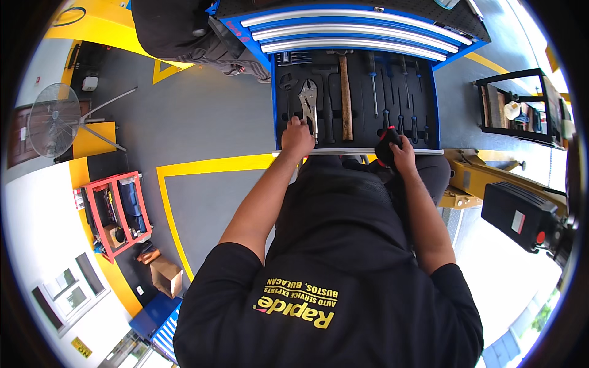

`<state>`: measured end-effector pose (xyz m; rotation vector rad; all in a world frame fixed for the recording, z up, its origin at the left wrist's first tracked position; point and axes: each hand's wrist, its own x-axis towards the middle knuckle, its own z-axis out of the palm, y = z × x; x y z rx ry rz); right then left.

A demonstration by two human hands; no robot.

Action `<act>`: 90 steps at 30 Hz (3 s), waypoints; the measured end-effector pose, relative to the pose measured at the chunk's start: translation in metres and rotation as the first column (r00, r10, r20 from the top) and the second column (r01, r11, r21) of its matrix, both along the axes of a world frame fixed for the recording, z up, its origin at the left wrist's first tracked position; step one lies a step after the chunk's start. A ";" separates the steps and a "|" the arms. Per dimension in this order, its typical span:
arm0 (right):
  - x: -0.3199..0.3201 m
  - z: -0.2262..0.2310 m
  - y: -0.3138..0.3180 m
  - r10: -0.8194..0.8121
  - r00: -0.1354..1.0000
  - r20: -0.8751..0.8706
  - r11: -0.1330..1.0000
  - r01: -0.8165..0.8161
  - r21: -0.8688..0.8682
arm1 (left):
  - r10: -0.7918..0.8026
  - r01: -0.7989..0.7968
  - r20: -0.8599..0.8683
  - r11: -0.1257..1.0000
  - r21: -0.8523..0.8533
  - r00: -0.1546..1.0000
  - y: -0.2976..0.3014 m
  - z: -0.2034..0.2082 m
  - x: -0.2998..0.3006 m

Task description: The person opens drawers in a blue tool chest and wipes several tools with a red cloth. They handle pliers, a hammer, and other hand tools, cleaning each one before placing it back in the drawer.

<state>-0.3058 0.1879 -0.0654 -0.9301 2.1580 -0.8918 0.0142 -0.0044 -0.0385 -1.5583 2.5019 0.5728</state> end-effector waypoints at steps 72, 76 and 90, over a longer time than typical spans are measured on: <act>-0.004 0.071 -0.004 -0.092 -0.355 0.930 0.796 0.535 0.283 | 0.510 0.217 -0.474 0.483 0.848 0.718 -0.016 0.109 0.009; 0.001 0.096 -0.009 0.044 -0.270 0.962 0.806 0.579 0.125 | -0.049 0.306 -0.475 0.821 0.481 0.878 0.027 0.185 -0.009; -0.003 0.214 -0.012 0.266 0.709 0.653 0.870 0.115 -0.479 | -0.336 0.416 -0.540 0.909 0.029 0.772 0.071 0.229 -0.028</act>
